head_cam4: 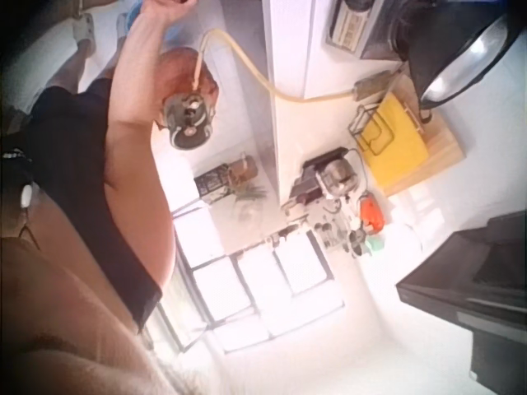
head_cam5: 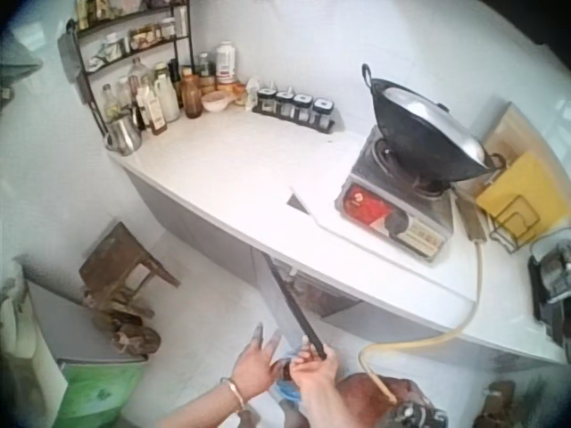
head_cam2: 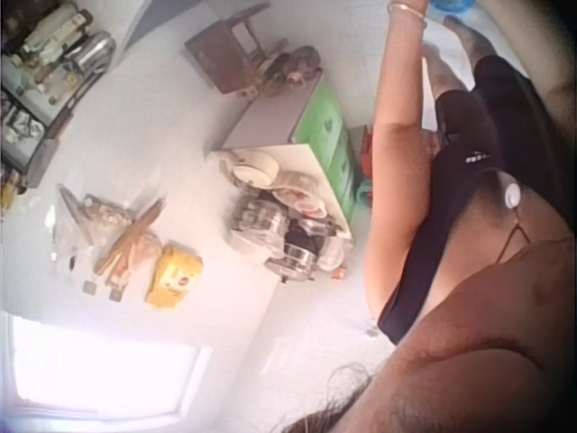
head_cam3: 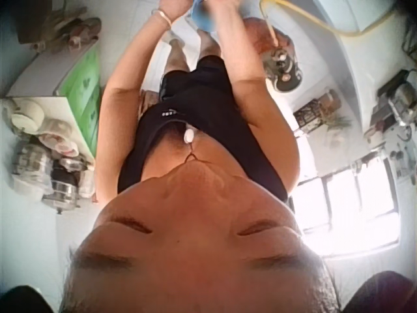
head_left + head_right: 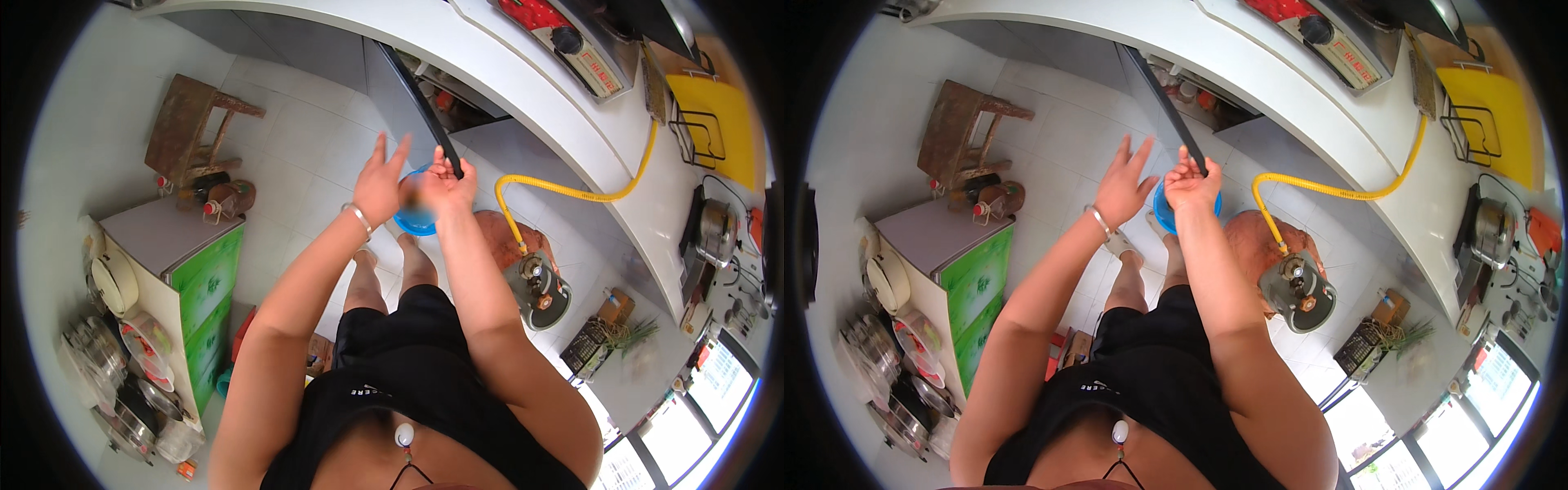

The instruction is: The person retrieves a seasoning packet from a cabinet, opens it, and pours the contents into a metal bowl containing a yellow mixture. They then use a spoon to mix the ingredients thoroughly.

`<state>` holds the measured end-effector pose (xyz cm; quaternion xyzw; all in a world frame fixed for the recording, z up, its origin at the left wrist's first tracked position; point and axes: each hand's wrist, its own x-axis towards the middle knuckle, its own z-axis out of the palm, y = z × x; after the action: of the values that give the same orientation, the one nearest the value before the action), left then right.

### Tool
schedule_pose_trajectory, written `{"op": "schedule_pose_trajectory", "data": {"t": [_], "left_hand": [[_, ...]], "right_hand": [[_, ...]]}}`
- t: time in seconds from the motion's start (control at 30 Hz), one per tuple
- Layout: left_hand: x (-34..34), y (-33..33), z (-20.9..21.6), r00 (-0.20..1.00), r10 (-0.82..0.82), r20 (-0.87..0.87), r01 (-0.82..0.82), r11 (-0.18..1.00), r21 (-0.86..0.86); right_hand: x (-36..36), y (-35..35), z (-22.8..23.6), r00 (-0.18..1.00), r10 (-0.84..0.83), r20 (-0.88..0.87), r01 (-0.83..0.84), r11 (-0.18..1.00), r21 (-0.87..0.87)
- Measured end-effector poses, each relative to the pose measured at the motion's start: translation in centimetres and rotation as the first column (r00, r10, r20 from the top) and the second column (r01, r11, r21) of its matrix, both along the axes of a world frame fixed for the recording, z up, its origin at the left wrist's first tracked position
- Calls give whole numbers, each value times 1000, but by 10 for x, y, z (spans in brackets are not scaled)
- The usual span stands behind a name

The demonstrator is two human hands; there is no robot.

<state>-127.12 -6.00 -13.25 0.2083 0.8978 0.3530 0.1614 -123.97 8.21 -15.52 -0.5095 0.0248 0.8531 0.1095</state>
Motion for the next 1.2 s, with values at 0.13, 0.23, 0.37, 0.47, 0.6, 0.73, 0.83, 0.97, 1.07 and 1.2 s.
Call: {"op": "schedule_pose_trajectory", "data": {"t": [0.13,0.23,0.37,0.47,0.6,0.73,0.83,0.97,1.07,1.2], "left_hand": [[-21,49,-11,995,-66,70,59,994,96],[-24,56,-15,998,-53,23,54,998,-23],[-19,62,-17,999,0,-33,-2,999,-46],[-17,65,-17,999,25,32,-24,999,-40],[-15,53,-19,998,40,-58,-41,999,-27],[-13,22,-22,997,37,-72,-36,999,6],[-8,-7,-22,995,93,-38,-92,996,21],[-6,-45,-26,977,204,-61,-200,978,65],[-11,-69,-20,960,243,-139,-253,966,-55],[-24,-95,-26,949,249,-193,-259,966,-25]], "right_hand": [[5,-16,-6,997,-42,-63,35,994,-102],[17,-21,-15,973,93,-209,-102,994,-29],[21,-19,-31,934,122,-337,-103,992,75],[28,-18,-42,920,179,-348,-148,982,113],[57,-17,-48,706,434,-559,-446,886,125],[94,7,-31,140,990,13,-878,118,463],[85,40,-49,161,855,494,-893,-87,441],[14,70,-91,376,571,729,-655,-392,646],[-73,62,-109,468,383,796,-368,-735,570],[-165,30,-137,400,235,886,-292,-884,366]]}}
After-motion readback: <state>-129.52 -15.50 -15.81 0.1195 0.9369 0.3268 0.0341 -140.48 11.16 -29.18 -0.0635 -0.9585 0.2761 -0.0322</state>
